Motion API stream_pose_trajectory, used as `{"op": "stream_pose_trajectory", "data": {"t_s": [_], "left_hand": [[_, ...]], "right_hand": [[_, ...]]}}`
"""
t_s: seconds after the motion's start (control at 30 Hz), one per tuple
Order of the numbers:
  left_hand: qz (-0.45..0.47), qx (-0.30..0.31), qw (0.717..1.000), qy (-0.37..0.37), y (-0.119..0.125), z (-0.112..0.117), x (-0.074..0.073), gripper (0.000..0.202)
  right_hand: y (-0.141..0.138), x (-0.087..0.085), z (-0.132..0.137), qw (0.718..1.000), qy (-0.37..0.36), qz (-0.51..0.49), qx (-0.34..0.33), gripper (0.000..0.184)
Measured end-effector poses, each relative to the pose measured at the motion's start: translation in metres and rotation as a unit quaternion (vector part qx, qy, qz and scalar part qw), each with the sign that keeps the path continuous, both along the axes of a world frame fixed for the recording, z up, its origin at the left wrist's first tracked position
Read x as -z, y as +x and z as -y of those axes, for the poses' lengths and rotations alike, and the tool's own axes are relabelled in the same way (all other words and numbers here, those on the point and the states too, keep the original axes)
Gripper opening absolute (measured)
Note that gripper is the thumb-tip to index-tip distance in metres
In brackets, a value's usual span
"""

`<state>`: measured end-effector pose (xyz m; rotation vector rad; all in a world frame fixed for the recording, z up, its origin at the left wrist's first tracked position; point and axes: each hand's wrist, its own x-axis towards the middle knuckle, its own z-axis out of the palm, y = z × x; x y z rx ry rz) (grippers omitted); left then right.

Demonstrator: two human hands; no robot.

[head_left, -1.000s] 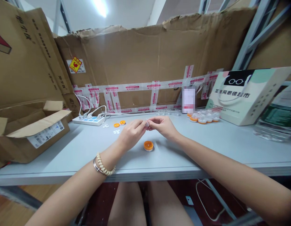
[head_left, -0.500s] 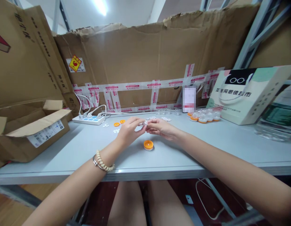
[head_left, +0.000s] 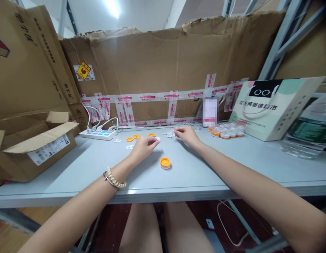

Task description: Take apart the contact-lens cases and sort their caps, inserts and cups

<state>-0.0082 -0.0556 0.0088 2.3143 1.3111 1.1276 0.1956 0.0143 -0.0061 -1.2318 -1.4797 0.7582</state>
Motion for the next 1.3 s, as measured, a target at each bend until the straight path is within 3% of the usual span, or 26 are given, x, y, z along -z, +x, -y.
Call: {"op": "stream_pose_trajectory", "data": {"t_s": [0.2,0.37,0.43,0.57,0.67,0.73,0.83,1.07,1.3], "left_hand": [[0.021,0.001,1.000,0.003,0.000,0.000,0.000,0.020],[0.025,0.015,0.999,0.013,0.000,-0.003,0.003,0.018],[0.025,0.021,0.999,0.009,0.000,-0.003,0.004,0.017],[0.045,0.053,0.997,-0.026,0.001,-0.001,0.003,0.019],[0.071,0.056,0.995,-0.039,0.001,0.000,0.001,0.020],[0.075,0.046,0.995,-0.044,0.001,0.001,0.001,0.019],[0.081,0.025,0.995,-0.050,0.001,0.001,0.002,0.020],[0.104,0.036,0.993,-0.033,0.001,0.003,0.003,0.023],[0.036,0.079,0.995,-0.041,-0.001,0.005,0.001,0.028]], "right_hand": [[-0.005,0.010,-0.007,0.999,0.000,0.041,0.014,0.005],[-0.006,-0.004,0.003,0.999,0.023,0.020,-0.009,0.012],[-0.011,-0.010,0.015,0.998,0.031,0.011,-0.056,0.019],[-0.027,-0.013,0.043,0.972,0.047,0.019,-0.229,0.024],[-0.035,-0.011,0.052,0.964,0.051,-0.002,-0.261,0.018],[-0.035,-0.010,0.049,0.968,0.039,-0.020,-0.247,0.013],[-0.024,-0.011,0.033,0.986,0.029,-0.031,-0.160,0.011],[0.035,0.003,-0.018,0.999,0.003,-0.019,0.043,0.009],[0.052,0.016,-0.031,0.988,-0.023,0.081,0.131,0.005]]}}
